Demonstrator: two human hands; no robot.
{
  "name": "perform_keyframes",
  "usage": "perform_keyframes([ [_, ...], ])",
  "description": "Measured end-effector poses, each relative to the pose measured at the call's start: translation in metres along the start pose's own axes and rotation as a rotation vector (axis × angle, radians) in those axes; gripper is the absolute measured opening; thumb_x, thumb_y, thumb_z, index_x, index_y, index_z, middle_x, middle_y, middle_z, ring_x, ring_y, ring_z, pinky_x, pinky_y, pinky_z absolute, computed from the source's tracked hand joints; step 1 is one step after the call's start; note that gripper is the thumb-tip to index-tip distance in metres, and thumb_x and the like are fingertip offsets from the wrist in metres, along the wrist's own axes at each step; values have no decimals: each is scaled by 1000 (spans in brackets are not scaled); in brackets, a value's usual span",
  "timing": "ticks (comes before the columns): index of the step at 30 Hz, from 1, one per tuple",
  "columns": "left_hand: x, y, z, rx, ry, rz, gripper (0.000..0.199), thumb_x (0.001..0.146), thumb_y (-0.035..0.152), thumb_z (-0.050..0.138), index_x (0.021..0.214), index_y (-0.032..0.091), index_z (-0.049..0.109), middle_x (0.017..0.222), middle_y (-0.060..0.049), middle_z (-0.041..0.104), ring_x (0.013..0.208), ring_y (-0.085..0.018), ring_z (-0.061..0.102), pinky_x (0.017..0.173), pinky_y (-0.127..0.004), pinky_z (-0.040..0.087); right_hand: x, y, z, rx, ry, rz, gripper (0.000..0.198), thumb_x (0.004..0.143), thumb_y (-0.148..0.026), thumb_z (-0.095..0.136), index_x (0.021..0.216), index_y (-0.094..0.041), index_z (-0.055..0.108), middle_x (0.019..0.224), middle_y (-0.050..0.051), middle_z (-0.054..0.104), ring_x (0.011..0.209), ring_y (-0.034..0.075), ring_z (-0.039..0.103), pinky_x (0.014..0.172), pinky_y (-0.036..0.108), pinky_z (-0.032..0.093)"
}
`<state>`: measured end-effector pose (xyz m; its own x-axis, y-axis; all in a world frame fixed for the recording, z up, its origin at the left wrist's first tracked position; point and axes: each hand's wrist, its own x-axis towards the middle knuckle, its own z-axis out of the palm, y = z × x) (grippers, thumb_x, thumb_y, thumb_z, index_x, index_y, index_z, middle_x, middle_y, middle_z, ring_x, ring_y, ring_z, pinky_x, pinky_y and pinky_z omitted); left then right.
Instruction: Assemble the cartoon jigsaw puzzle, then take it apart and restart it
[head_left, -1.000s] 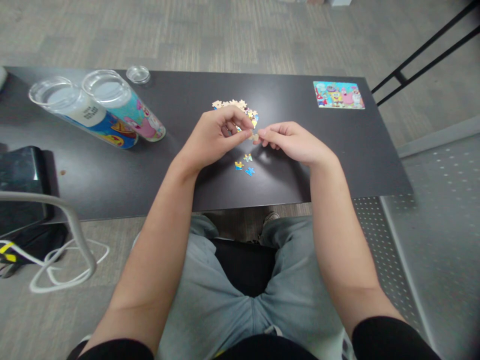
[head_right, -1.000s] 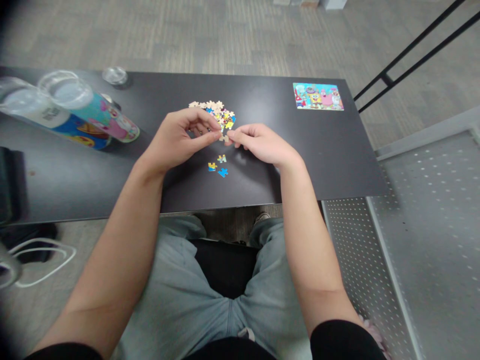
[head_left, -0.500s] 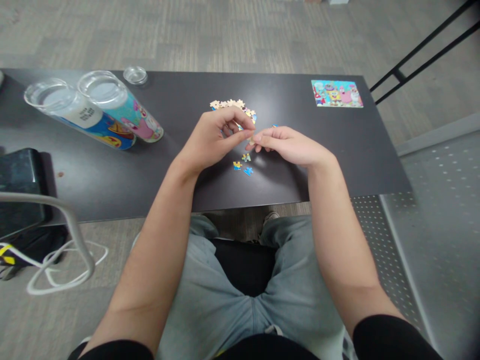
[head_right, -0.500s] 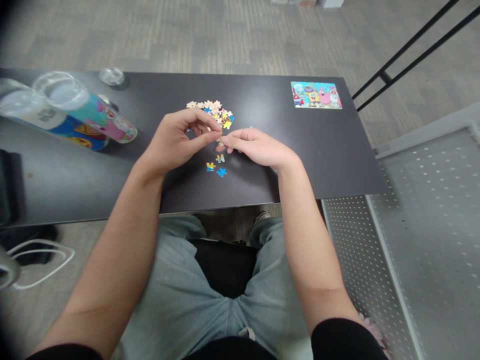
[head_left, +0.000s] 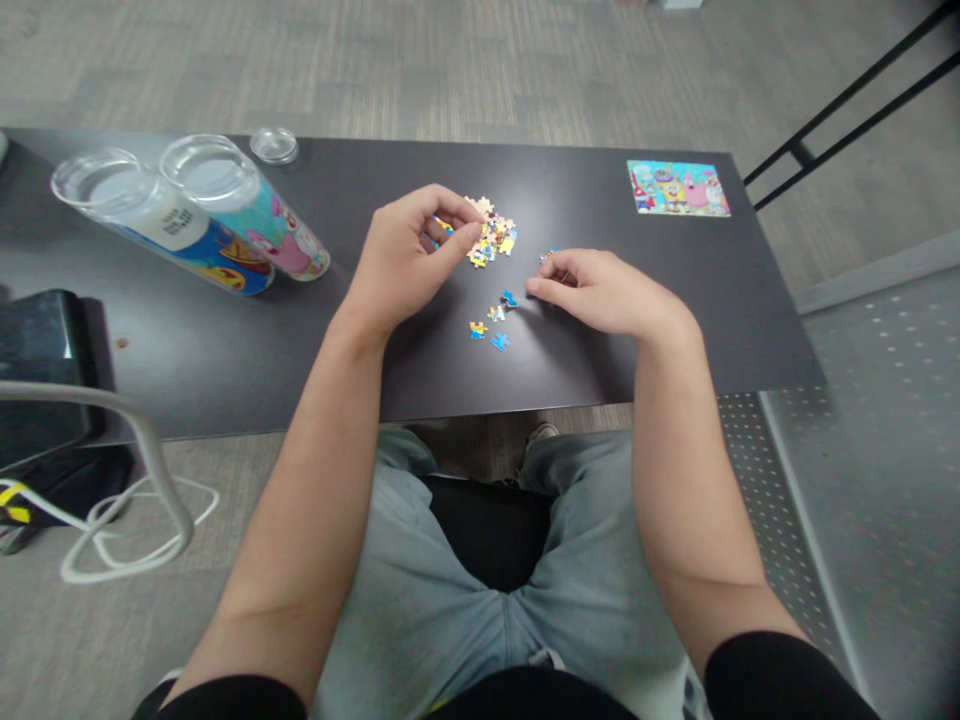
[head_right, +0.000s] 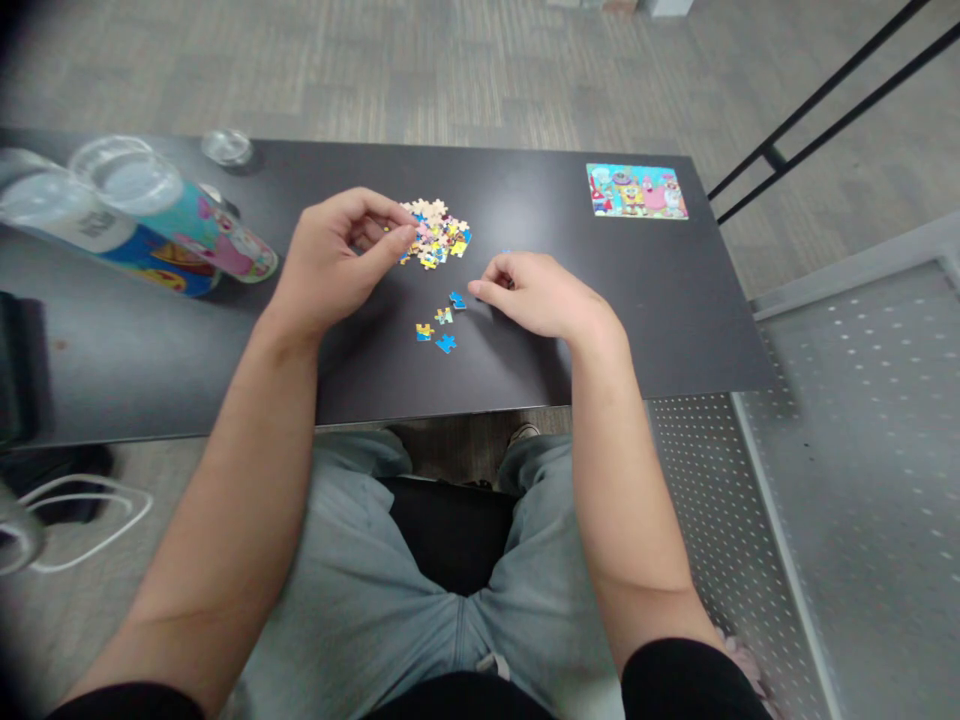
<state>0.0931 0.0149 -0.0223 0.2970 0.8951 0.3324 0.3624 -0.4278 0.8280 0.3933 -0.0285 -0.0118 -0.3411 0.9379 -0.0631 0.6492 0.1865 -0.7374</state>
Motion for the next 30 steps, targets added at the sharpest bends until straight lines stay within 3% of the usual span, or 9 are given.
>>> perform_keyframes([
  [4,1,-11,0,102,-21,10,17,104,42,95,113,29,89,118,-10,89,102,-31,76,99,-50,67,2,0,5,-4,58,16,18,110,-34,94,96,-27,84,91,4,85,85,27,70,82,43,49],
  [8,4,-24,-3,171,-3,4,12,98,29,94,110,28,89,117,-10,87,97,-29,73,99,-49,66,9,-4,20,-19,65,13,24,108,-34,100,95,-28,82,90,3,82,84,27,69,81,43,47],
  [12,6,-31,-6,173,33,-20,14,98,25,94,110,28,88,116,-9,87,92,-27,71,100,-50,65,12,-4,29,-58,55,-10,32,106,-43,105,96,-29,77,91,4,79,84,29,68,80,45,43],
  [15,5,-31,-6,178,39,-26,14,98,25,94,110,28,88,116,-9,87,92,-27,71,102,-50,65,12,-2,29,-40,-4,-69,44,102,-58,110,100,-31,75,95,6,78,90,33,68,85,48,47],
  [21,3,-30,1,272,-68,28,8,103,27,89,109,29,93,118,-10,84,95,-29,69,104,-53,62,11,0,27,6,-82,-187,56,94,-71,113,105,-31,75,110,10,74,102,38,68,98,53,54],
  [26,0,-35,9,349,-74,25,24,97,25,98,120,30,96,137,-11,82,105,-31,69,104,-52,58,12,-4,27,34,-83,-148,58,100,-83,105,102,-32,76,103,9,74,98,36,65,95,53,55],
  [30,-1,-37,8,373,-112,37,22,100,23,96,122,27,94,135,-10,81,101,-28,68,104,-49,59,16,-5,28,64,-84,-100,65,100,-92,98,101,-32,74,92,7,70,92,35,64,86,51,52],
])
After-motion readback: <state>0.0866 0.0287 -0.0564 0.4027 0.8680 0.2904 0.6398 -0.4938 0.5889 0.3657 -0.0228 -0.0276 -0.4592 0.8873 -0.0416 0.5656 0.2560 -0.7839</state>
